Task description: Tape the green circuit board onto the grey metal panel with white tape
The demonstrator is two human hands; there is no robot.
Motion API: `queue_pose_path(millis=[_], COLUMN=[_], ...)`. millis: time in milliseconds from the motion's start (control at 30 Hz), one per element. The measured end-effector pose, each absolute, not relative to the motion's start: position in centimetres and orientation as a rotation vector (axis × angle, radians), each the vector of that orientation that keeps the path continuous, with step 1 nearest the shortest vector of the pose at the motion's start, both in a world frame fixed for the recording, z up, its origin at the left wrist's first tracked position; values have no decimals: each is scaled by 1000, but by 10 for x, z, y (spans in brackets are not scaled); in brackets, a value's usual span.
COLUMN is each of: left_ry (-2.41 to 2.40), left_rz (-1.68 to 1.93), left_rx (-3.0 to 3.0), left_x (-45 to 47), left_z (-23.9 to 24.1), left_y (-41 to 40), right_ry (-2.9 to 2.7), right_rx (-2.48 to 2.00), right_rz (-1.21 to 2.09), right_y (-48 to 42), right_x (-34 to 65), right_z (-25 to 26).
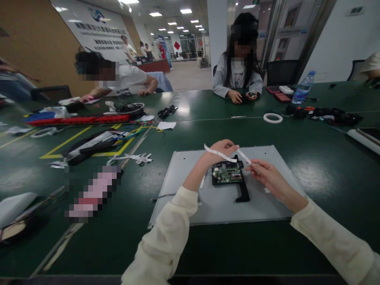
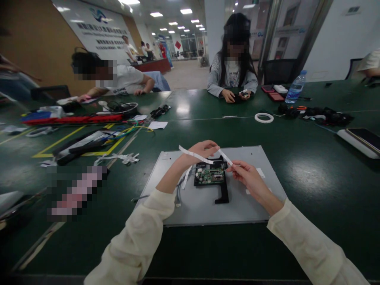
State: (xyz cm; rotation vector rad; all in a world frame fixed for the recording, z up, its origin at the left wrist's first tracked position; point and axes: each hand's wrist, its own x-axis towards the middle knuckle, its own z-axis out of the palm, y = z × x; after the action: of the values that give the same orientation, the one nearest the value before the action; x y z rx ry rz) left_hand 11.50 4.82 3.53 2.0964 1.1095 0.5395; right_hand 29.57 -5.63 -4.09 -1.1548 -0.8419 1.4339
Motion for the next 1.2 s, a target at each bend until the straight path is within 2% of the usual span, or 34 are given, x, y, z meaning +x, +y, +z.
queue_pose_path(millis=[300,500,700,1200], left_ry=[968,1182,1247,1255], left_rz=[532,560,577,485], left_rx=[1983,2138,2356,2286], left_x=[115,112,115,114], left_z=[11,-3,-15,-11], left_y=[58,70,72,73], right_ry=[-1039,-1372,-1523,-2019], right_rx=[-1207,-1463,-1521,-1270], right_rz=[1401,946,781,521], right_y=[-55,-52,-50,-64], right_x=[292,296,292,281], right_z=[-42,-52,-52,-39])
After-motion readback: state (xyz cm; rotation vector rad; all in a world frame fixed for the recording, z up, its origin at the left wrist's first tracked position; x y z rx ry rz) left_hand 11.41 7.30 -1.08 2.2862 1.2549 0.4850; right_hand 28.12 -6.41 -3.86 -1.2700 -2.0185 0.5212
